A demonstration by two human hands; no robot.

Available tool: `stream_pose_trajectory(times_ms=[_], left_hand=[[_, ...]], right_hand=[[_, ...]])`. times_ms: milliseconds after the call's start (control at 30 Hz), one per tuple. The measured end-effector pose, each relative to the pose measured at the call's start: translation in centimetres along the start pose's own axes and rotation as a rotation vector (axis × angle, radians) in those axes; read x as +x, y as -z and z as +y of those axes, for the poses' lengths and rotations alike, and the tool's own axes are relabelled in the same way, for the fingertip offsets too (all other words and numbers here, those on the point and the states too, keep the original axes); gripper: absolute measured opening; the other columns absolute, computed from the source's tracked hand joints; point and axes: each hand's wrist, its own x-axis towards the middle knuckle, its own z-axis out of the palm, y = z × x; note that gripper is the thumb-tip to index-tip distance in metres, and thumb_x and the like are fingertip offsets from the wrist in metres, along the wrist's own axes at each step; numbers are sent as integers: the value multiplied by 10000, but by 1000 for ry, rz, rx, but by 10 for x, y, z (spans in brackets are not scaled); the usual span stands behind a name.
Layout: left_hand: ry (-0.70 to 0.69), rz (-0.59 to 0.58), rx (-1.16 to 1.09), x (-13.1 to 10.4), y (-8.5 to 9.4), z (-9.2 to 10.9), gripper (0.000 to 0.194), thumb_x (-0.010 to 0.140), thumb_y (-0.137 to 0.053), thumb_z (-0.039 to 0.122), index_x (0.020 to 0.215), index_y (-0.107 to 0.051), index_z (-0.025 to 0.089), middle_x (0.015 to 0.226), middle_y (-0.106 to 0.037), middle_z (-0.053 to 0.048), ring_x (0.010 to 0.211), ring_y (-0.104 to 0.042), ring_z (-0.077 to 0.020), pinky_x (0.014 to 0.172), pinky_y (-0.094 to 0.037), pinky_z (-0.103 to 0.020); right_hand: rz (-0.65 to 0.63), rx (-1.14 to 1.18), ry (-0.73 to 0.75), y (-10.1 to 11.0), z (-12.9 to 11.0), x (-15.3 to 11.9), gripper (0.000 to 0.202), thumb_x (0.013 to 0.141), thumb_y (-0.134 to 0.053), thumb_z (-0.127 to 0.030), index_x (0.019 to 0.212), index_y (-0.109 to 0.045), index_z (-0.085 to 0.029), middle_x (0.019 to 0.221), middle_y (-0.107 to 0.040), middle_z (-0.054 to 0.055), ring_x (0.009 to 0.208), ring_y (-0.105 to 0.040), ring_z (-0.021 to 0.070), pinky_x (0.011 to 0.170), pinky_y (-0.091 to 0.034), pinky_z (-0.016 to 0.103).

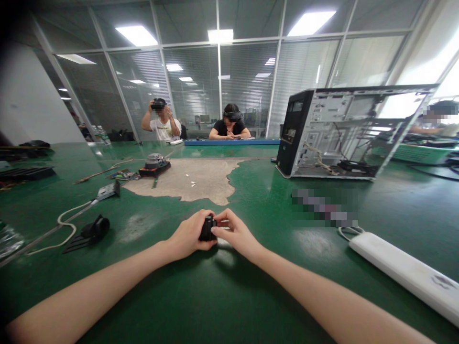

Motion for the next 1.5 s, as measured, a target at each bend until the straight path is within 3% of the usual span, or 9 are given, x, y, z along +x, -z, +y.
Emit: stream_pose_trajectory(times_ms=[267,400,633,833,1167,1500], left_hand=[[10,0,-36,0,-2,-3,583,627,-628,331,1111,-326,210,1041,-493,-62,935,-499,-233,758,-431,-363],[9,0,-41,0,-2,-2,573,633,-620,332,1109,-326,206,1034,-493,-62,931,-502,-233,746,-435,-360],[12,-4,-26,0,-1,-1,584,625,-626,320,1109,-318,211,1033,-489,-59,930,-500,-230,739,-437,-354],[17,-8,-30,0,0,-1,578,633,-619,346,1108,-320,208,1037,-490,-63,935,-497,-234,743,-433,-360],[10,-11,-14,0,0,1,557,636,-608,314,1100,-321,206,1024,-490,-60,920,-500,-230,729,-438,-352],[10,-5,-27,0,-1,0,565,641,-607,328,1109,-314,202,1037,-492,-68,932,-500,-232,745,-435,-356]], right_hand=[[1,-26,-30,-1,4,2,266,709,-602,-262,932,-477,-191,917,-538,31,891,-532,164,799,-426,336],[-42,-6,-14,0,-1,0,256,691,-622,-248,899,-481,-195,935,-532,21,891,-539,162,782,-430,323],[3,-10,8,0,1,0,177,718,-597,-249,837,-479,-194,886,-536,0,828,-547,135,763,-433,300],[11,-38,-28,-1,3,1,263,712,-599,-266,935,-477,-197,906,-537,22,878,-532,151,788,-435,317],[-7,-23,-1,0,-3,-2,201,704,-606,-252,854,-484,-196,896,-539,8,865,-550,154,763,-436,304],[-18,-45,-31,-1,-3,-1,269,699,-607,-256,928,-479,-195,916,-542,24,894,-538,159,804,-432,328]])
